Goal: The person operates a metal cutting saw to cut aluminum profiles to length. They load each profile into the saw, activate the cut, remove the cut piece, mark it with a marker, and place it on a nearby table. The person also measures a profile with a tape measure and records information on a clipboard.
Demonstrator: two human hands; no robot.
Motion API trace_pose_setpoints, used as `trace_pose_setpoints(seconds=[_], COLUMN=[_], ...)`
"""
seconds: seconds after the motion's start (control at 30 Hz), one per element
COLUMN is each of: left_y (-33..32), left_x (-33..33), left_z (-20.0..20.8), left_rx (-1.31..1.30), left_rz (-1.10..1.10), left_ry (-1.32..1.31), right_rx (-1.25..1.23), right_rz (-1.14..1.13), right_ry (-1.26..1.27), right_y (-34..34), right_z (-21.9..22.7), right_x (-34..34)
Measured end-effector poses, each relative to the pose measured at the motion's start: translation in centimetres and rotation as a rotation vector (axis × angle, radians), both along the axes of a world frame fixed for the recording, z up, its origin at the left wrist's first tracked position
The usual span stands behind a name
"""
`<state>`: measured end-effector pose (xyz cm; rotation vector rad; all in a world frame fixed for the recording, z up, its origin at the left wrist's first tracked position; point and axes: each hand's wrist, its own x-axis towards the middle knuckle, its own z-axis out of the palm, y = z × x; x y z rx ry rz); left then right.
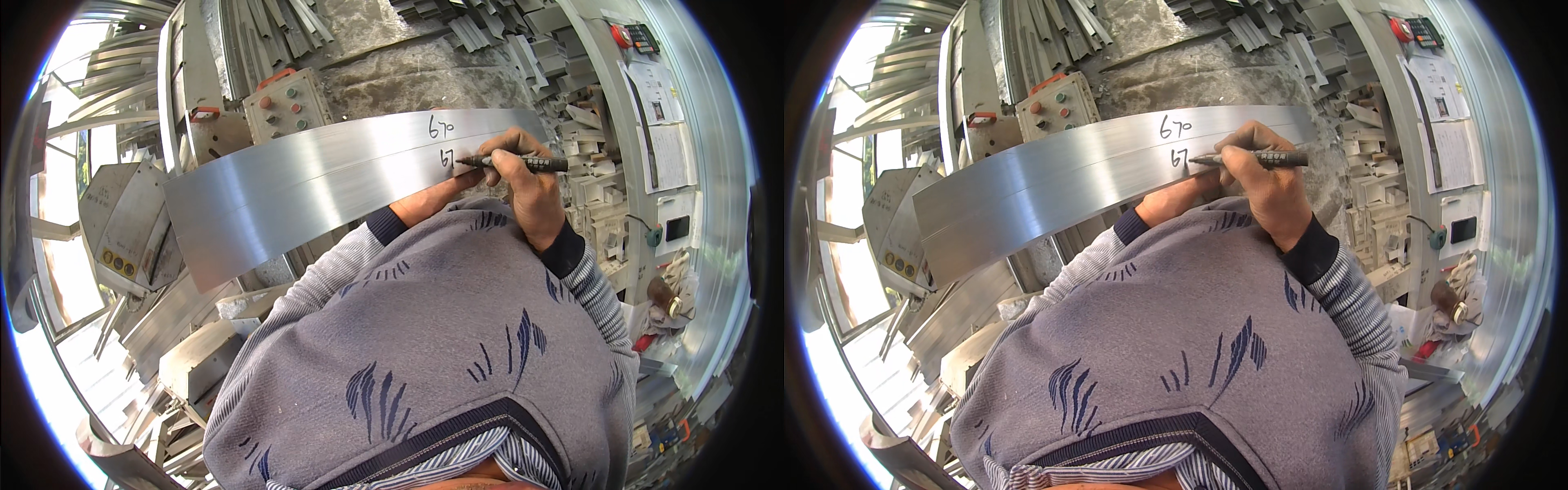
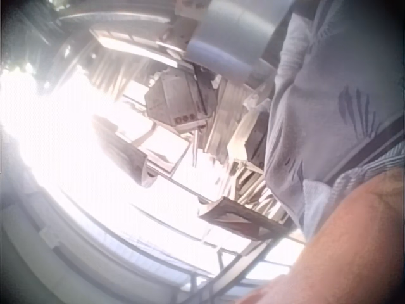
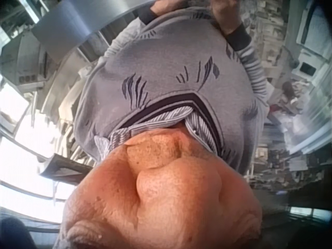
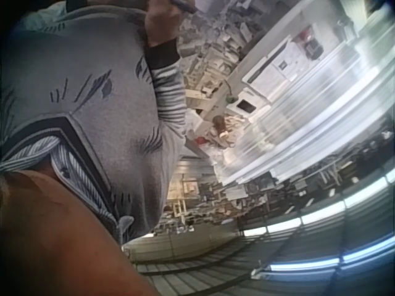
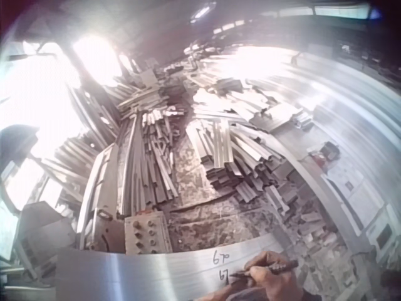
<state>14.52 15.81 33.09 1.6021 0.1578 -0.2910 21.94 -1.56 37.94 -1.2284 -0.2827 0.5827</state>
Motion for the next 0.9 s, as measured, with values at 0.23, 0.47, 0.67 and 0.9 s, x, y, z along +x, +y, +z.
trace_pose_setpoints(seconds=[0.23, 0.47, 0.67, 0.9], left_y=[-0.3, -0.7, -0.4, 1.1], left_x=[0.1, 0.4, 0.7, 1.4], left_z=[0.0, 0.6, 1.1, 1.4], left_rx=[0.051, 0.031, 0.085, -0.21], left_rz=[0.035, 0.039, 0.111, 0.127], left_ry=[-0.021, 0.007, 0.032, 0.019], right_rx=[-0.071, -0.049, -0.017, -0.501], right_rz=[-0.017, -0.077, -0.088, -0.119], right_ry=[-0.086, -0.04, -0.168, -0.579], right_y=[-0.2, -0.5, -2.2, -8.5], right_z=[-0.4, -1.1, -2.2, -3.3], right_x=[0.3, 0.3, 0.7, 1.8])
